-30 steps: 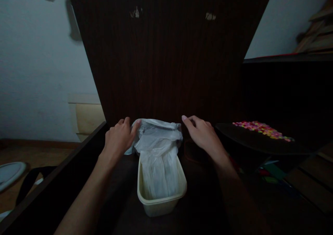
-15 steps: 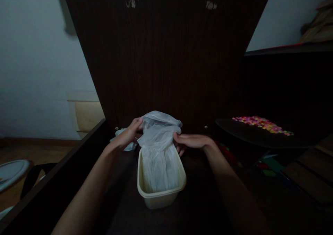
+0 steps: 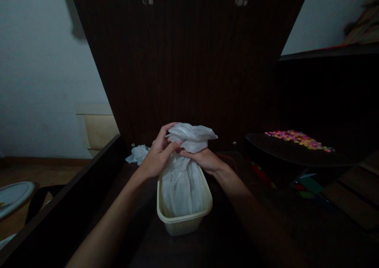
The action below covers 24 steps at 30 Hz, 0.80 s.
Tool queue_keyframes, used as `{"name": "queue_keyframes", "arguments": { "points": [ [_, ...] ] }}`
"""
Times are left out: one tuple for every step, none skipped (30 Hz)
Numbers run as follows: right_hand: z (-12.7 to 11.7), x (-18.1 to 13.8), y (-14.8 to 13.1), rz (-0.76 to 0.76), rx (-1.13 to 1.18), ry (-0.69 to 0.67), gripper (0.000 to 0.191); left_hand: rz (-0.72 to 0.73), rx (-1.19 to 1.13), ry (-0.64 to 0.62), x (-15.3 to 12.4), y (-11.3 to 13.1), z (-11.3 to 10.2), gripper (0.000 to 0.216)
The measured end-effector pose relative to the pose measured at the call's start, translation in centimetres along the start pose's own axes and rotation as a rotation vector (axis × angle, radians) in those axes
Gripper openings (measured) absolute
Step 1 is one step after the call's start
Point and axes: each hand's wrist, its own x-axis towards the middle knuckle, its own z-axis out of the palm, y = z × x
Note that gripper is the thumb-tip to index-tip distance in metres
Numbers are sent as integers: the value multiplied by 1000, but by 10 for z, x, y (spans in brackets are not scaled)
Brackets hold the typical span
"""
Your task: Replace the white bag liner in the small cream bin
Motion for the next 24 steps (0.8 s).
{"name": "queue_keyframes", "arguments": {
  "points": [
    [2,1,1,-18,39,54,49,13,-10,0,0,3,0,47],
    [3,2,0,-37,78,98,48,30,-22,3,-1,6,-1,45],
    [4,3,-1,-54,114,131,47,52,-31,16,-1,8,-3,44],
    [4,3,-2,-67,147,158,46,78,-41,38,-1,10,-5,44],
    [4,4,-4,-73,177,180,44,103,-48,69,-1,12,-7,45],
    [4,3,-7,-71,207,203,41,129,-44,111,-2,14,-10,44],
    [4,3,-9,-57,235,224,38,152,-22,159,-2,17,-13,41],
    [4,2,-12,-34,263,243,35,164,25,202,-3,21,-17,35],
    [4,2,-14,-6,288,255,32,160,90,229,-5,26,-20,25],
    [4,1,-17,22,308,261,29,135,168,232,-6,31,-24,16],
    [5,0,-19,44,319,263,27,76,249,193,-8,37,-27,14],
    [5,0,-21,58,322,258,26,1,313,122,-9,43,-30,20],
    [6,-1,-24,63,318,245,25,-83,361,23,-11,49,-33,24],
    [7,-2,-26,60,309,226,25,-158,410,-84,-11,53,-34,27],
    [8,-2,-28,52,296,205,26,-206,464,-171,-12,55,-35,28],
    [8,-4,-30,42,283,188,28,-227,522,-226,-12,56,-35,27],
    [9,-5,-31,32,271,176,30,-222,576,-241,-11,56,-34,25],
    [9,-6,-33,23,259,168,32,-197,609,-217,-11,54,-32,24],
    [9,-8,-34,16,244,162,34,-166,608,-173,-10,51,-29,32],
    [9,-9,-34,10,226,156,36,-135,575,-129,-9,48,-26,45],
    [9,-11,-34,3,206,149,38,-107,523,-100,-9,44,-23,59],
    [9,-12,-34,-6,182,139,39,-77,469,-90,-9,42,-20,69],
    [10,-14,-32,-15,153,131,41,-41,423,-92,-9,39,-17,75],
    [10,-15,-31,-24,105,123,42,0,392,-97,-9,38,-14,77]
  ]
}}
